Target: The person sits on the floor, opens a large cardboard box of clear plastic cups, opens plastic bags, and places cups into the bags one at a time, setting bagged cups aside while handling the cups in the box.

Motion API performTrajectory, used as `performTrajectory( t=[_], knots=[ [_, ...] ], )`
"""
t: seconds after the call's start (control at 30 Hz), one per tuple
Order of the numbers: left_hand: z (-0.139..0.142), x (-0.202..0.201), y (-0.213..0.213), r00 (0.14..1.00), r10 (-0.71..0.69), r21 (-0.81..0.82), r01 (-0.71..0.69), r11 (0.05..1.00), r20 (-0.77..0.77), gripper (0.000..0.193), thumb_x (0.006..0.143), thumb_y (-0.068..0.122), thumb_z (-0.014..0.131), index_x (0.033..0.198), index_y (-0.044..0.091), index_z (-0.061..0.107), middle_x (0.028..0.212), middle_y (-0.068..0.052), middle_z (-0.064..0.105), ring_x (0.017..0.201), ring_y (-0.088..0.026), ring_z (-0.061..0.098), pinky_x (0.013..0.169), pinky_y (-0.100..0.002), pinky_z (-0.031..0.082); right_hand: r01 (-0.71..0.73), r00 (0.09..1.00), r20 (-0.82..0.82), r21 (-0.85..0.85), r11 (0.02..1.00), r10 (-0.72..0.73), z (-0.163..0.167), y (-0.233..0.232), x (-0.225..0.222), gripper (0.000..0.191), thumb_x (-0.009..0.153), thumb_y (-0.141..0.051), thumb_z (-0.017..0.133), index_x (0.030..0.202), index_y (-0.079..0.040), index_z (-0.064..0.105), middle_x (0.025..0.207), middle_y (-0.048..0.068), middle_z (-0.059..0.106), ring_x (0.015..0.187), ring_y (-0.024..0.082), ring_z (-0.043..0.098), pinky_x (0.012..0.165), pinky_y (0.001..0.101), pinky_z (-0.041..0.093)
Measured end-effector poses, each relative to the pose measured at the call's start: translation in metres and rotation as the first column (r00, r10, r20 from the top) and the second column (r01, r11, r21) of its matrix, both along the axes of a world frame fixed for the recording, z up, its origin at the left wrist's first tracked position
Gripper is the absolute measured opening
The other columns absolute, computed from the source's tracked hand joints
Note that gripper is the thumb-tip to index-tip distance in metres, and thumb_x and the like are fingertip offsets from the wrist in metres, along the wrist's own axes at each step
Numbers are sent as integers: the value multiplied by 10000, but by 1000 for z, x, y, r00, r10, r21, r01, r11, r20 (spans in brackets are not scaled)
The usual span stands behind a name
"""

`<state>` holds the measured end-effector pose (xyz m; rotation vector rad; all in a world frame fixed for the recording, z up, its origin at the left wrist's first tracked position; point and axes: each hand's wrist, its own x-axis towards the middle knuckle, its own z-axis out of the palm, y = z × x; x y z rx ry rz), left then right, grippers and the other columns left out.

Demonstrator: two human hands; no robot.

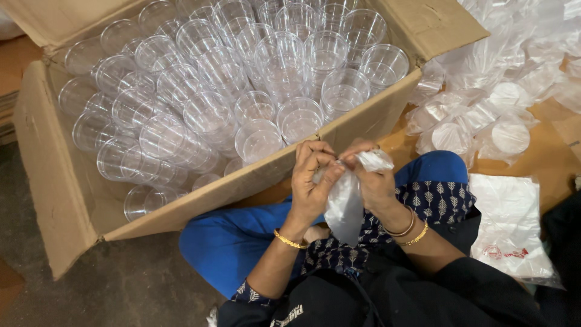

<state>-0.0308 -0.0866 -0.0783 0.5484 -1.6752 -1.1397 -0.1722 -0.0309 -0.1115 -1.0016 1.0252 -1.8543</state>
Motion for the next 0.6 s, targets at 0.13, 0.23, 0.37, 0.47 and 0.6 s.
performTrajectory(
  t=[0.13,0.23,0.37,0.47,0.6],
  knots=[
    [-9,3,2,995,-62,3,63,998,-77,194,986,207,690,939,40,603,1136,-80,641,1099,-226,541,1039,-367,434,52,998,-38,30,998,-51,-10,-5,4,158,1064,-136,628,946,-47,571,908,13,503,848,114,474,768,256,385],
    [-19,3,4,924,-188,93,230,969,-333,222,1029,236,634,921,60,552,954,-27,646,1076,-201,559,997,-335,470,86,984,-158,48,995,-77,-7,-5,8,234,1106,-217,593,939,-56,563,954,15,495,870,110,463,783,260,381],
    [-29,8,2,826,-150,498,461,734,-544,213,1018,256,635,994,64,547,1001,-45,681,557,-6,448,490,-164,355,-1,987,153,363,932,-58,-2,-9,4,254,1005,-327,521,981,-93,618,802,-1,544,731,114,583,673,278,507],
    [-27,21,-15,926,-139,634,345,692,-352,196,1009,236,650,1019,70,547,877,5,649,525,-1,392,441,-181,300,-327,831,491,50,944,262,-4,-18,-11,244,1071,-287,597,985,-60,575,895,63,614,813,164,616,755,330,520],
    [-11,66,-50,893,-345,696,443,565,-289,197,946,194,714,999,77,564,663,80,512,449,9,382,390,-173,271,-432,899,111,387,815,424,-2,-9,-37,207,995,-260,676,958,-57,670,742,10,593,669,101,543,574,260,419]
  ],
)
